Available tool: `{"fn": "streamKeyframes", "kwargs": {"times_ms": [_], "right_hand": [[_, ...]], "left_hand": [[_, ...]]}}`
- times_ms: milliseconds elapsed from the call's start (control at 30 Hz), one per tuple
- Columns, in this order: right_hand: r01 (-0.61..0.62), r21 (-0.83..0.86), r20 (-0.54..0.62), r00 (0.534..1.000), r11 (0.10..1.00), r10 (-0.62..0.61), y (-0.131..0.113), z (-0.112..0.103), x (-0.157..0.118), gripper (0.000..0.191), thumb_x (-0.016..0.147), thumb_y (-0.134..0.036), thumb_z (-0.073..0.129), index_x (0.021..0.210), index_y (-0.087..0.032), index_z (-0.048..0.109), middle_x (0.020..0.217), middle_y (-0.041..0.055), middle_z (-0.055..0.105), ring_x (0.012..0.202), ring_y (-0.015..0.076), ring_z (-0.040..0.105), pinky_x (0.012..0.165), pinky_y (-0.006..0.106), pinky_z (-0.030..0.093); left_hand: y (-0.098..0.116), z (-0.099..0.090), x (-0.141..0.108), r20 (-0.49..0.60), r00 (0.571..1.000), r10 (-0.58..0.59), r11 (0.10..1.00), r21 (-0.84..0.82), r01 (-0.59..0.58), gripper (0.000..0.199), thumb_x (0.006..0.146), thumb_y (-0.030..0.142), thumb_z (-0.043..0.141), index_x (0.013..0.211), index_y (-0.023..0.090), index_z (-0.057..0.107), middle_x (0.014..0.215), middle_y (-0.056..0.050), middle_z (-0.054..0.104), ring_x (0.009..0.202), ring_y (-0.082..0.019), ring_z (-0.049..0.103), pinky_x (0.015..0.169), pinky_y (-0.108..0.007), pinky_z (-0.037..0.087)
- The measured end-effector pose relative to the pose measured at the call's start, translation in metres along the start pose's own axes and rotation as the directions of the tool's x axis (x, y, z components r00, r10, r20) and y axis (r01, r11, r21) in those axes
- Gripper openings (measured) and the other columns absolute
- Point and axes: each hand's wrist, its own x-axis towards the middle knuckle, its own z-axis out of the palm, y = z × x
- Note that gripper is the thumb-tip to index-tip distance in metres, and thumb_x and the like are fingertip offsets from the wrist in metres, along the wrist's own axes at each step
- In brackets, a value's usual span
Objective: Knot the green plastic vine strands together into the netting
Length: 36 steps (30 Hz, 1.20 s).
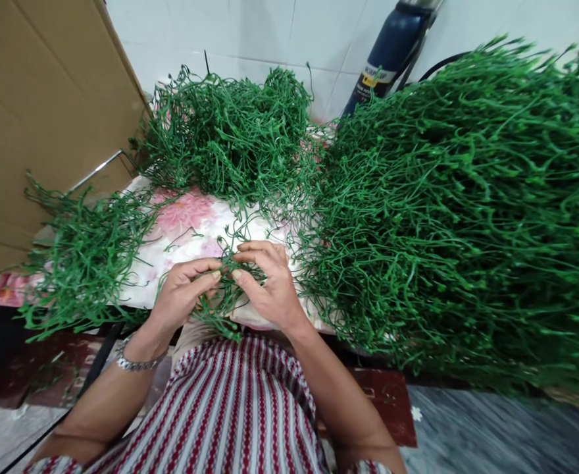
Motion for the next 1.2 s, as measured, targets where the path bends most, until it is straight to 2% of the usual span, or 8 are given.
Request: {"fn": "streamKeyframes", "kwargs": {"times_ms": [133, 267, 433, 533, 733, 933, 1067, 1200], "right_hand": [[-0.054, -0.015, 0.010, 0.998, 0.998, 0.054, 0.003, 0.002, -0.006, 0.020, 0.083, -0.027, 0.056, 0.102, -0.021, 0.059, 0.085, 0.0021, 0.062, 0.084, 0.0164, 0.056, 0.080, 0.034, 0.043], [-0.145, 0.154, 0.038, 0.989, 0.977, 0.141, 0.003, 0.007, -0.010, 0.030, 0.083, -0.027, 0.055, 0.113, -0.021, 0.054, 0.076, -0.0009, 0.056, 0.073, 0.0123, 0.055, 0.072, 0.027, 0.045], [-0.160, 0.278, -0.101, 0.976, 0.947, 0.194, 0.000, 0.012, -0.010, 0.020, 0.082, -0.024, 0.056, 0.101, -0.020, 0.052, 0.084, 0.0009, 0.058, 0.078, 0.0128, 0.056, 0.074, 0.027, 0.047], [-0.161, 0.218, -0.082, 0.980, 0.963, 0.182, -0.002, 0.013, -0.010, 0.012, 0.083, -0.024, 0.054, 0.094, -0.019, 0.058, 0.082, 0.0011, 0.059, 0.078, 0.0127, 0.056, 0.074, 0.026, 0.047], [-0.199, 0.332, -0.008, 0.977, 0.922, 0.214, 0.004, 0.016, -0.013, 0.035, 0.083, -0.032, 0.054, 0.117, -0.023, 0.056, 0.086, 0.0021, 0.058, 0.080, 0.0138, 0.056, 0.074, 0.028, 0.047], [-0.218, 0.437, 0.030, 0.973, 0.873, 0.227, 0.016, 0.018, -0.015, 0.032, 0.081, -0.041, 0.057, 0.107, -0.024, 0.060, 0.088, 0.0029, 0.058, 0.081, 0.0148, 0.055, 0.072, 0.028, 0.047], [-0.167, 0.366, 0.013, 0.985, 0.915, 0.174, 0.013, 0.017, -0.014, 0.028, 0.078, -0.039, 0.061, 0.099, -0.022, 0.059, 0.086, 0.0025, 0.057, 0.080, 0.0153, 0.055, 0.072, 0.029, 0.047], [-0.040, 0.126, -0.077, 0.996, 0.991, 0.050, 0.007, 0.013, -0.013, 0.014, 0.080, -0.031, 0.059, 0.092, -0.023, 0.060, 0.081, 0.0008, 0.059, 0.079, 0.0161, 0.053, 0.077, 0.033, 0.044]], "left_hand": [[0.002, -0.001, 0.000, -0.014, 1.000, 0.005, 0.997, 0.078, -0.003, 0.023, 0.080, 0.036, 0.052, 0.069, 0.016, 0.053, 0.053, 0.005, 0.040, 0.047, -0.006, 0.035, 0.044, -0.017, 0.027], [0.002, -0.002, 0.000, 0.045, 0.999, 0.019, 0.995, 0.099, -0.024, 0.035, 0.080, 0.046, 0.052, 0.064, 0.015, 0.052, 0.053, 0.004, 0.037, 0.048, -0.007, 0.032, 0.043, -0.018, 0.026], [-0.003, 0.001, 0.002, -0.015, 1.000, 0.025, 1.000, 0.012, -0.025, 0.038, 0.077, 0.051, 0.054, 0.086, 0.015, 0.062, 0.054, 0.004, 0.039, 0.049, -0.009, 0.035, 0.045, -0.021, 0.028], [-0.005, 0.003, 0.003, -0.012, 0.997, 0.070, 0.997, 0.021, -0.070, 0.038, 0.078, 0.052, 0.053, 0.082, 0.015, 0.062, 0.054, 0.004, 0.038, 0.050, -0.009, 0.033, 0.047, -0.021, 0.027], [-0.002, 0.000, 0.004, 0.099, 0.992, 0.081, 0.997, -0.003, -0.081, 0.039, 0.081, 0.050, 0.050, 0.064, 0.015, 0.050, 0.055, 0.004, 0.034, 0.051, -0.008, 0.028, 0.046, -0.021, 0.022], [-0.002, 0.001, 0.005, 0.138, 0.988, 0.067, 0.997, -0.035, -0.063, 0.041, 0.081, 0.051, 0.049, 0.061, 0.015, 0.046, 0.056, 0.003, 0.034, 0.052, -0.008, 0.029, 0.047, -0.021, 0.023], [-0.002, 0.004, 0.007, 0.114, 0.990, 0.087, 0.996, 0.001, -0.088, 0.044, 0.080, 0.053, 0.048, 0.057, 0.016, 0.041, 0.056, 0.003, 0.030, 0.053, -0.009, 0.027, 0.049, -0.023, 0.022], [-0.001, 0.006, 0.004, 0.092, 0.982, 0.163, 0.968, 0.178, -0.177, 0.042, 0.085, 0.047, 0.042, 0.057, 0.016, 0.043, 0.056, 0.003, 0.032, 0.054, -0.010, 0.031, 0.051, -0.024, 0.026]]}}
